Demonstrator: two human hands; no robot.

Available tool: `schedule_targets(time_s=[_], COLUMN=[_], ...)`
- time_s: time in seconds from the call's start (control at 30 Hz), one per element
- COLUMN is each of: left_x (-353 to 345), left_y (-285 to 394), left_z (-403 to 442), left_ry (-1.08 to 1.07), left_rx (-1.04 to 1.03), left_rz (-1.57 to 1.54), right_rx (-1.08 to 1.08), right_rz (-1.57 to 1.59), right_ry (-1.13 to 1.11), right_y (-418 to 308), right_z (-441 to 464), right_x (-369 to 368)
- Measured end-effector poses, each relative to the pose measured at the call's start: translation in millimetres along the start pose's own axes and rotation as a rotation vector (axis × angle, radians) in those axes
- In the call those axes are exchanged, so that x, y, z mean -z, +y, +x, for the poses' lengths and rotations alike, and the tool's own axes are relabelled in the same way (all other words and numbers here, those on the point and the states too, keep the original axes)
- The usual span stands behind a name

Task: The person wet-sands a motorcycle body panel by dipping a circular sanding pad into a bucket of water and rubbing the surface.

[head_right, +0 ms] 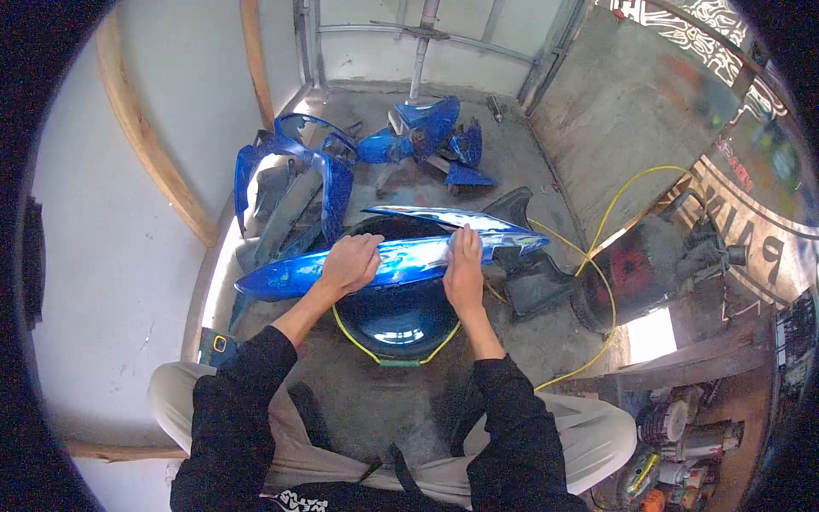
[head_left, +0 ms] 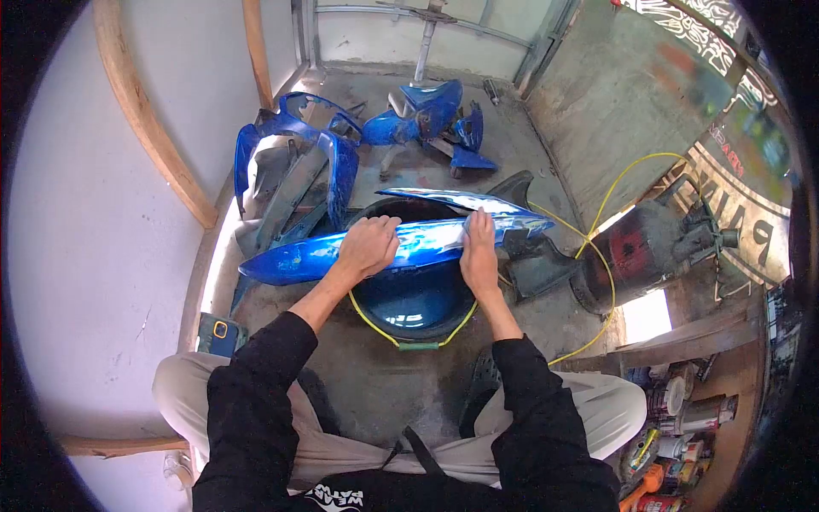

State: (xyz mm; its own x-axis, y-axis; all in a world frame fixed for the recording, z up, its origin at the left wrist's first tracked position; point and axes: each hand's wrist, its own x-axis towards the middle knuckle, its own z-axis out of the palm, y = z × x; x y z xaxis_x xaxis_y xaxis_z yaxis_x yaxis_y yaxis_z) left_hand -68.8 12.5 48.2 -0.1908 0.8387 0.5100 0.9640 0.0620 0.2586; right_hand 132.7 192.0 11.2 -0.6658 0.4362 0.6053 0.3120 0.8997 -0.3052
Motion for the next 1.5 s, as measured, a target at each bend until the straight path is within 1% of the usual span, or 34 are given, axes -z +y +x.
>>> schedule_targets(time_s=[0.03, 0.07, 0.13, 0.2, 0.27, 0.33, 0.37, 0.4, 0.47, 0.53, 0.57, 0.6, 0.67, 0.7, 0.73, 0.77, 0.8, 0.87, 0.93, 0.97, 1.0, 1.07, 1.1, 1.17, 1.2, 1.27, 1.3, 1.37, 1.4, 1.47, 1.5], left_x=[0, 0, -7, -11, -12, -9, -9, -7, -3, -3, -5, -7, -4, -3, -4, -4, -5, -5, -4, -4, -3, -7, -7, -6, -5, -4, -4, -5, -6, -11, -12], left_y=[-1, 0, -3, -7, -7, -6, -5, -4, -1, -1, -3, -4, -4, -3, -3, -3, -3, -3, -2, -2, -2, -6, -5, -5, -4, -4, -3, -3, -4, -7, -8], left_z=[1, 1, 1, 1, -1, -1, -1, -1, -2, 1, 1, 0, 1, 1, 1, 1, 0, -2, 1, 1, 1, 1, 0, -1, 0, -1, -2, -2, -2, -1, -1], left_ry=[0.001, -0.005, -0.013, -0.008, 0.020, 0.054, 0.056, 0.058, 0.020, -0.012, -0.017, -0.024, -0.039, -0.055, -0.055, -0.007, 0.041, 0.054, 0.072, 0.005, -0.062, -0.034, -0.007, -0.008, -0.001, 0.007, 0.011, 0.026, 0.043, 0.037, 0.029], left_rx=[-0.002, 0.006, 0.014, 0.011, -0.001, -0.015, -0.017, -0.018, 0.001, 0.018, 0.018, 0.018, 0.023, 0.027, 0.028, 0.006, -0.016, -0.020, -0.032, 0.000, 0.031, 0.016, 0.002, -0.003, -0.006, -0.006, -0.005, -0.016, -0.023, -0.017, -0.014], left_rz=[0.001, 0.004, 0.006, 0.023, 0.016, 0.008, 0.008, 0.009, 0.010, 0.010, 0.013, 0.015, 0.009, 0.004, 0.003, 0.013, 0.024, 0.027, 0.029, 0.020, 0.014, 0.006, -0.004, -0.001, 0.002, 0.003, 0.004, 0.015, 0.027, 0.026, 0.026], right_rx=[-0.077, -0.076, 0.149, 0.266, 0.260, 0.194, 0.190, 0.062, -0.050, 0.014, 0.127, 0.205, 0.281, 0.279, 0.222, 0.165, 0.162, -0.062, -0.047, -0.031, 0.050, 0.217, 0.213, 0.326, 0.270, 0.104, 0.104, -0.025, -0.021, 0.150, 0.214], right_rz=[-0.037, -0.038, -0.064, 0.182, 0.161, 0.135, 0.046, 0.070, 0.008, 0.055, 0.000, 0.060, 0.127, 0.128, 0.096, 0.062, 0.026, 0.052, 0.060, 0.071, 0.111, 0.154, 0.156, 0.146, 0.168, 0.079, 0.077, 0.002, 0.000, 0.046, 0.086], right_ry=[0.010, 0.012, -0.060, -0.264, -0.276, -0.120, 0.002, 0.013, 0.030, 0.081, 0.004, -0.160, -0.320, -0.320, -0.235, -0.151, -0.025, -0.009, 0.018, 0.042, 0.013, -0.184, -0.184, -0.285, -0.184, -0.034, -0.032, 0.059, 0.061, -0.084, -0.195], right_y=[0, -5, -47, -79, -76, -50, -32, -20, -13, -34, -50, -63, -85, -82, -72, -60, -34, -14, -22, -30, -46, -78, -77, -68, -51, -23, -17, -6, -12, -44, -63], right_z=[2, -1, -12, -22, -18, -7, -4, 1, 0, -9, -17, -21, -21, -19, -14, -9, -8, 0, -3, -7, -9, -14, -15, -13, -13, -7, -6, -6, -6, -10, -13], right_x=[1, -3, -7, -5, -9, -3, -4, -1, -4, -14, -18, -19, -8, -7, -5, -2, -9, -4, -10, -16, -15, -4, -4, -1, -7, -2, -3, -9, -10, -15, -12])
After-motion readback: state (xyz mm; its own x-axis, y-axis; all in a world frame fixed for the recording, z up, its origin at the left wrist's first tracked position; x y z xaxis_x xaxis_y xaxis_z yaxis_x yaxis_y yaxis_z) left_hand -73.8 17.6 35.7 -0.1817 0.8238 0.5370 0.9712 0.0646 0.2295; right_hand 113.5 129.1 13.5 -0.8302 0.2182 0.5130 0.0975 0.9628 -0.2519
